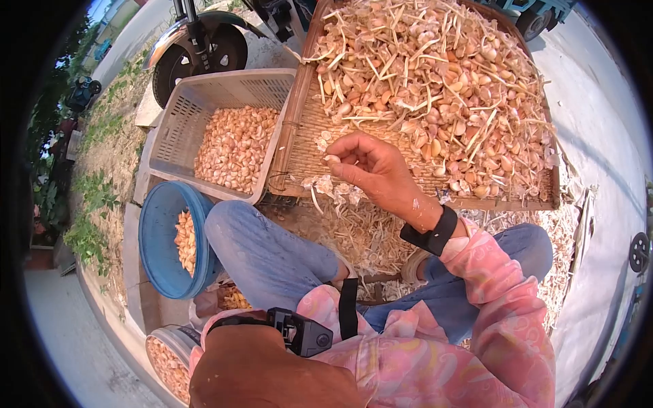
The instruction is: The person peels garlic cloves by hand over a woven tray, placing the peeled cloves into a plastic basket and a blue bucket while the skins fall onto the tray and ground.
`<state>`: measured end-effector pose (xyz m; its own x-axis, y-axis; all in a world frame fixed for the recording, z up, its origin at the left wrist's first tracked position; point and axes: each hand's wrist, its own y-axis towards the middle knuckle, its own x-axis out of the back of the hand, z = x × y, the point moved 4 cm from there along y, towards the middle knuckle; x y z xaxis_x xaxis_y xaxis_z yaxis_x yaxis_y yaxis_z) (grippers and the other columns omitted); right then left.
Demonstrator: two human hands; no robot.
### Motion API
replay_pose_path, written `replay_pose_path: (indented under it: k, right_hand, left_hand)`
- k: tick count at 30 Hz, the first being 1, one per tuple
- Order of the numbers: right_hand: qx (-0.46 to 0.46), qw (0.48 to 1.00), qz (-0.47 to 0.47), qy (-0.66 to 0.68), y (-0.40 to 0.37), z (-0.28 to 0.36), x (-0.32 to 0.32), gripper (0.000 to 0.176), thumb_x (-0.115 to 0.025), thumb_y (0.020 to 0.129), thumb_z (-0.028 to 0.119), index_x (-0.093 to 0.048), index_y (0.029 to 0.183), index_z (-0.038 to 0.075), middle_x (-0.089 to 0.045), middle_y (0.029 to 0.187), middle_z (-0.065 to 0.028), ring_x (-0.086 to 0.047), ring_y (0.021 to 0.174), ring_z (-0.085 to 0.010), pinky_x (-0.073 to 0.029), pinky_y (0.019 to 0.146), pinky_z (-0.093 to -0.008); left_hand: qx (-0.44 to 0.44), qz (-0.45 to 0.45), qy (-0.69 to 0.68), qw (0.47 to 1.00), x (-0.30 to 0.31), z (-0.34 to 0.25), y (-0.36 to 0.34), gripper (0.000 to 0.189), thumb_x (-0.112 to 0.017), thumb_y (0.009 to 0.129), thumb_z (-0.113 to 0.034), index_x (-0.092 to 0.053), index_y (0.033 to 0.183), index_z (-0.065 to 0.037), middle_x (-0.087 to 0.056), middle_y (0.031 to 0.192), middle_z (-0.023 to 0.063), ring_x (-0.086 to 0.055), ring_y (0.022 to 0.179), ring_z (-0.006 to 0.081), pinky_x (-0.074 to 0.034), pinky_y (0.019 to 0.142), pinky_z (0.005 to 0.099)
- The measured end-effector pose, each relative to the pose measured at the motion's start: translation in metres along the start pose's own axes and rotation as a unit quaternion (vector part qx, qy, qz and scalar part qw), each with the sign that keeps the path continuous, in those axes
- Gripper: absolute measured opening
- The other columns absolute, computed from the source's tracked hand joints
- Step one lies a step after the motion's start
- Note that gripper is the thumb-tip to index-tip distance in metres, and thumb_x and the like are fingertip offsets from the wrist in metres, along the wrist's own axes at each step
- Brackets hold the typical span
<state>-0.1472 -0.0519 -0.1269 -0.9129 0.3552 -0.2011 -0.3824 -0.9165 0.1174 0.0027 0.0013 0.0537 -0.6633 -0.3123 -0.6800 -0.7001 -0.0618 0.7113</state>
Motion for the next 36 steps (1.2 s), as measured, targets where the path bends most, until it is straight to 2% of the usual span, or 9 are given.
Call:
replay_pose_path:
  k: [3,6,9,11,16,18,23,29,36]
  right_hand:
    - [-0.015,1.0,-0.016,0.008,0.0,0.005,-0.001,0.02,-0.061,0.084,0.005,-0.054,0.103,0.002,-0.058,0.092,-0.0011,-0.055,0.082,-0.0059,-0.046,0.071,-0.0193]
    - [-0.013,0.999,-0.034,0.025,-0.002,0.005,0.006,0.02,-0.06,0.084,0.007,-0.053,0.103,0.003,-0.062,0.095,-0.0067,-0.058,0.083,-0.0092,-0.048,0.068,-0.0211]
    - [-0.006,0.994,-0.061,0.085,-0.006,0.024,0.011,0.02,-0.06,0.084,0.007,-0.054,0.103,0.002,-0.062,0.095,-0.0096,-0.059,0.078,-0.0102,-0.049,0.067,-0.0224]
    - [0.055,0.99,-0.049,0.122,-0.014,0.047,0.002,0.02,-0.059,0.085,0.006,-0.054,0.104,0.001,-0.062,0.095,-0.0134,-0.059,0.077,-0.0129,-0.049,0.068,-0.0238]
    - [0.312,0.94,0.091,0.105,-0.031,0.109,-0.023,0.011,-0.06,0.08,0.0,-0.059,0.09,-0.003,-0.061,0.085,-0.02,-0.06,0.063,-0.0198,-0.05,0.054,-0.0263]
    - [0.369,0.923,0.024,0.108,-0.037,0.128,-0.028,0.007,-0.062,0.077,0.001,-0.06,0.084,-0.001,-0.062,0.082,-0.017,-0.06,0.061,-0.0187,-0.049,0.049,-0.024]
    - [0.44,0.885,-0.105,0.105,-0.052,0.165,-0.038,0.004,-0.064,0.07,-0.001,-0.062,0.071,0.002,-0.065,0.074,-0.0121,-0.06,0.057,-0.0154,-0.047,0.041,-0.0205]
    - [0.465,0.884,-0.027,0.045,-0.053,0.167,-0.027,0.005,-0.064,0.071,-0.002,-0.061,0.071,0.002,-0.065,0.072,-0.0124,-0.059,0.057,-0.0153,-0.048,0.041,-0.0215]
    - [0.49,0.87,0.041,-0.013,-0.068,0.17,-0.023,0.004,-0.064,0.073,-0.001,-0.06,0.075,0.001,-0.064,0.072,-0.0132,-0.06,0.058,-0.0164,-0.048,0.043,-0.023]
  left_hand:
    - [0.056,0.141,0.017,0.988,0.011,-0.012,0.011,0.011,-0.05,0.088,-0.002,-0.05,0.091,0.009,-0.057,0.079,0.0171,-0.057,0.068,0.0292,-0.046,0.059,0.0335]
    - [0.11,-0.096,0.373,0.916,0.021,-0.065,-0.014,0.017,-0.048,0.09,-0.011,-0.052,0.092,0.005,-0.054,0.078,0.0085,-0.046,0.056,0.0143,-0.039,0.05,0.0241]
    - [0.156,-0.453,0.712,0.512,0.068,-0.154,-0.061,0.022,-0.055,0.086,-0.011,-0.055,0.103,0.004,-0.053,0.086,0.0085,-0.05,0.066,0.0108,-0.041,0.057,0.0214]
    - [0.22,-0.316,0.885,0.261,0.126,-0.202,-0.111,0.026,-0.056,0.083,-0.006,-0.057,0.109,0.001,-0.055,0.091,0.0113,-0.054,0.079,0.0157,-0.043,0.062,0.0246]
    - [0.21,-0.248,0.844,0.426,0.238,-0.163,-0.059,0.032,-0.058,0.08,-0.004,-0.056,0.111,-0.001,-0.051,0.105,0.0172,-0.053,0.096,0.0288,-0.046,0.077,0.0368]
    - [0.202,-0.108,0.921,0.315,0.289,-0.139,-0.034,0.033,-0.058,0.077,-0.004,-0.056,0.109,-0.001,-0.049,0.107,0.0184,-0.052,0.097,0.0337,-0.045,0.08,0.0404]
    - [0.337,-0.173,0.908,0.181,0.346,-0.113,-0.036,0.033,-0.059,0.074,-0.004,-0.055,0.107,-0.004,-0.047,0.102,0.0167,-0.05,0.093,0.0346,-0.043,0.078,0.0438]
    - [0.29,-0.156,0.897,0.295,0.298,-0.1,-0.075,0.033,-0.061,0.074,-0.005,-0.058,0.107,-0.005,-0.051,0.096,0.0183,-0.05,0.092,0.0354,-0.042,0.078,0.04]
    - [0.215,-0.206,0.907,0.299,0.314,-0.113,-0.038,0.024,-0.059,0.073,-0.003,-0.061,0.097,-0.002,-0.057,0.087,0.0184,-0.057,0.08,0.0344,-0.045,0.07,0.0395]
